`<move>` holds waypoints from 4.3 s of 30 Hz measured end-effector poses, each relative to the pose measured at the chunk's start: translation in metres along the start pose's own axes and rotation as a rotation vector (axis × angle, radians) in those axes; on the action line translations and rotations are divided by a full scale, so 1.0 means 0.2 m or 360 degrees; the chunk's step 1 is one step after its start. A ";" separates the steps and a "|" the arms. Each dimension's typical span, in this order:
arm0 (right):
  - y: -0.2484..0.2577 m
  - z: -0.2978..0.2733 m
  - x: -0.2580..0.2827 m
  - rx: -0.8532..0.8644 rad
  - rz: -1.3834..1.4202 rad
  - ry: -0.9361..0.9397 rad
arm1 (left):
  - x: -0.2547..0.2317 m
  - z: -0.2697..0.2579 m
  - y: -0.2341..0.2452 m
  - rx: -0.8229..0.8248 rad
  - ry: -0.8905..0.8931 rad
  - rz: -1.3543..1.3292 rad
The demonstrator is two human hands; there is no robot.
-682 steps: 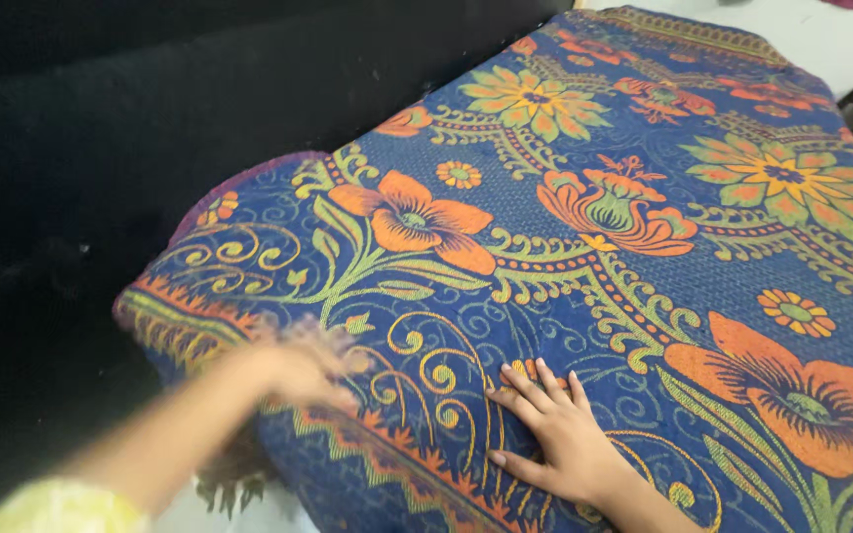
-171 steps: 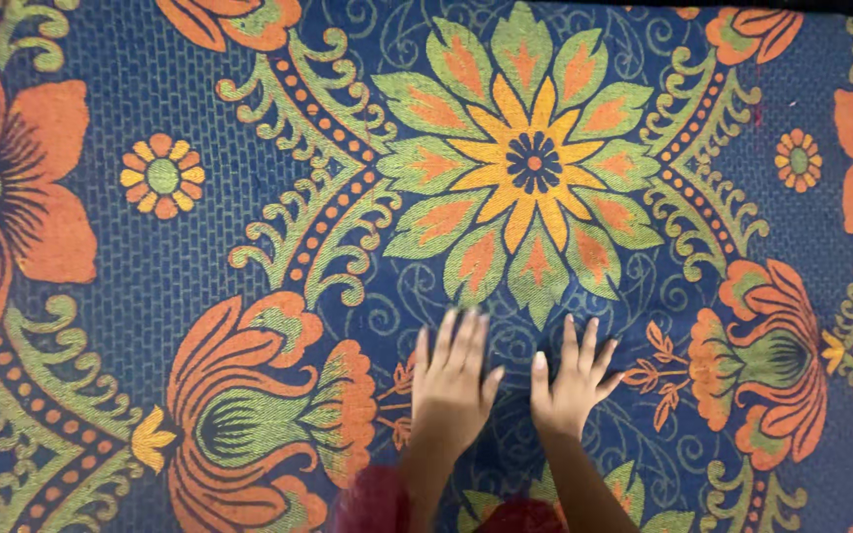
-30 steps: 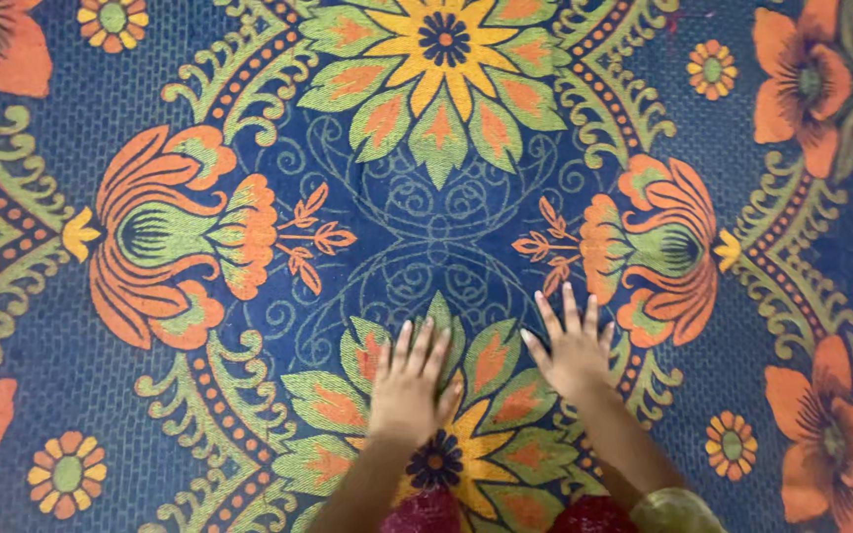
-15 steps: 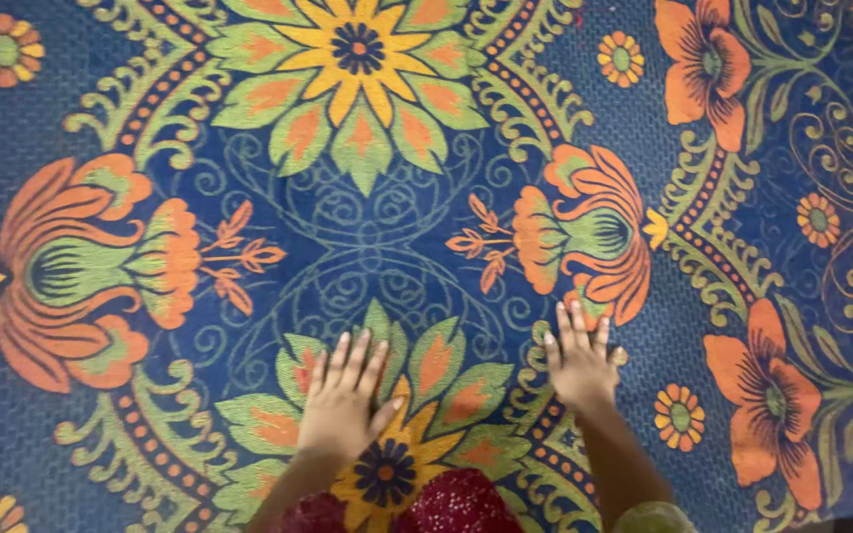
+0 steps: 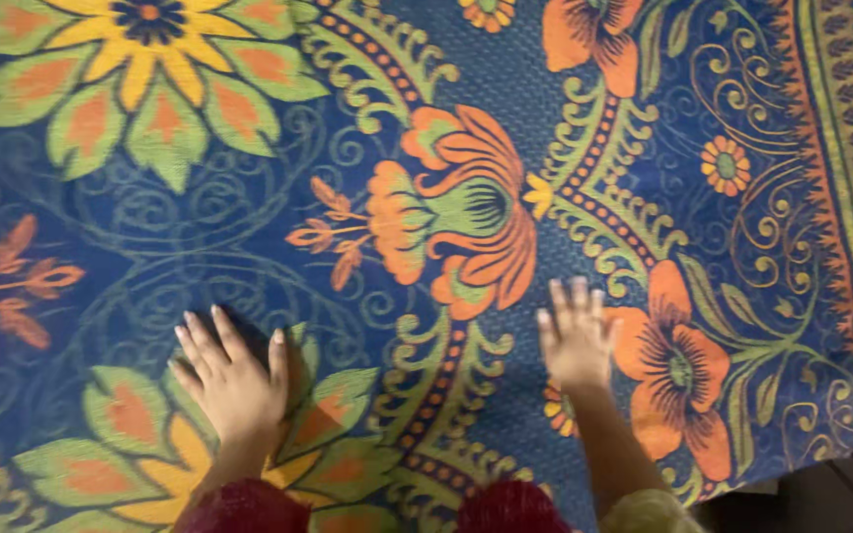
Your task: The person repeatedly smooths a large patterned fabric on a flat surface using both hands. They move their hands across different areas of the fabric, pressing and flattening it to remove wrinkles.
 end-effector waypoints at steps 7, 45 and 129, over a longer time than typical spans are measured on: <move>0.18 0.11 -1.08 0.0051 0.0125 -0.0296 | -0.58 0.04 -0.09 -0.0015 -0.0003 0.0047; 0.59 -0.48 -2.67 -0.0316 0.0272 -0.1447 | -2.96 -0.44 -0.34 0.0145 -0.0939 -0.0001; 0.58 1.50 -1.52 -0.0852 0.0586 -0.0564 | -4.21 1.17 -0.46 0.0313 -0.1692 -0.0356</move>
Point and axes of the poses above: each hand's wrist, its own z-axis towards the middle knuckle, its own y-axis out of the back of the hand, x = y × z, the point moved 10 cm from there along z, towards the middle knuckle, and after that the axes turned 11 degrees about z, right-handed, at the moved point
